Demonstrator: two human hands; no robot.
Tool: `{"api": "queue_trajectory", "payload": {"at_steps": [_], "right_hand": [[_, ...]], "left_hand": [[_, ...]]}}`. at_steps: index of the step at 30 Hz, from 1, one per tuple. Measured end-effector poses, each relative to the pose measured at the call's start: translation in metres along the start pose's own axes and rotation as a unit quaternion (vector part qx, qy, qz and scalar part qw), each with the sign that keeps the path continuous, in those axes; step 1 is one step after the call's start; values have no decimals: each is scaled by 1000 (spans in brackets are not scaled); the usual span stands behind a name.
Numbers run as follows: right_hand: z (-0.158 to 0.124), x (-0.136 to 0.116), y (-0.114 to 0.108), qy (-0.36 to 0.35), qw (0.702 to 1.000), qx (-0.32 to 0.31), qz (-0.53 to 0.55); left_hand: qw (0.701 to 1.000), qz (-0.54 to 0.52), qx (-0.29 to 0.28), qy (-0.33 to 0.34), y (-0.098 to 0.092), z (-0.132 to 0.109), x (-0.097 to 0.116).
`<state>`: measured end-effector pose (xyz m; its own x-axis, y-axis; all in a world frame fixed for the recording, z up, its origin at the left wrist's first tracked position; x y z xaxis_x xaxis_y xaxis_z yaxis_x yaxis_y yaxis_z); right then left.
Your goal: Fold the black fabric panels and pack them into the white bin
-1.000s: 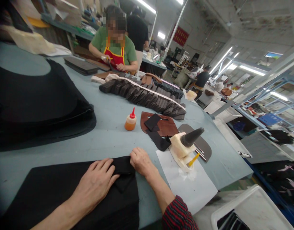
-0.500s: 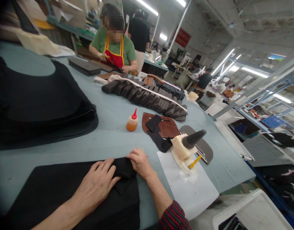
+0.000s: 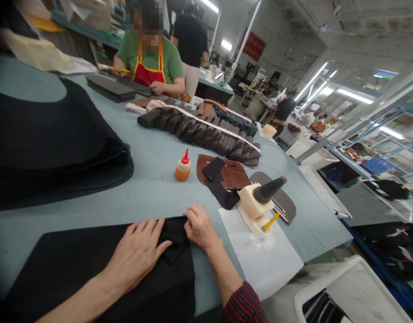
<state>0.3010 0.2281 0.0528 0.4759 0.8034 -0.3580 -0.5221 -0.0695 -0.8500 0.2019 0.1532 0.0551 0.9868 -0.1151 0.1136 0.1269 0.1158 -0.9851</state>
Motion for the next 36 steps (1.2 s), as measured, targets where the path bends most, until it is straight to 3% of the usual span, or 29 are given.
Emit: {"api": "queue_trajectory", "payload": {"at_steps": [5, 16, 30, 36], "right_hand": [[8, -1, 6, 7, 998, -28, 53], [-6, 14, 8, -12, 997, 15, 78], [-18, -10, 17, -96, 991, -43, -87], [-20, -14, 19, -96, 989, -44, -101]], "left_hand": [[1000, 4, 2, -6, 4, 1, -2], [1000, -8, -17, -8, 9, 1, -7], [999, 29, -23, 2, 1, 10, 7], [999, 32, -21, 5, -1, 10, 9]]}}
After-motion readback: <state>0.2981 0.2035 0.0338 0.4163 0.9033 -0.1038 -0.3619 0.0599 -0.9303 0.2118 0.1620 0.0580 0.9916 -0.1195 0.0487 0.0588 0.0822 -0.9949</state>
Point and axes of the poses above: each hand's wrist, its own z-axis towards the middle knuckle, its own y-axis out of the palm, x = y × z, the point moved 10 cm from there along z, towards the middle knuckle, and after that the axes turned 1 degree about -x, right-handed, at the moved point
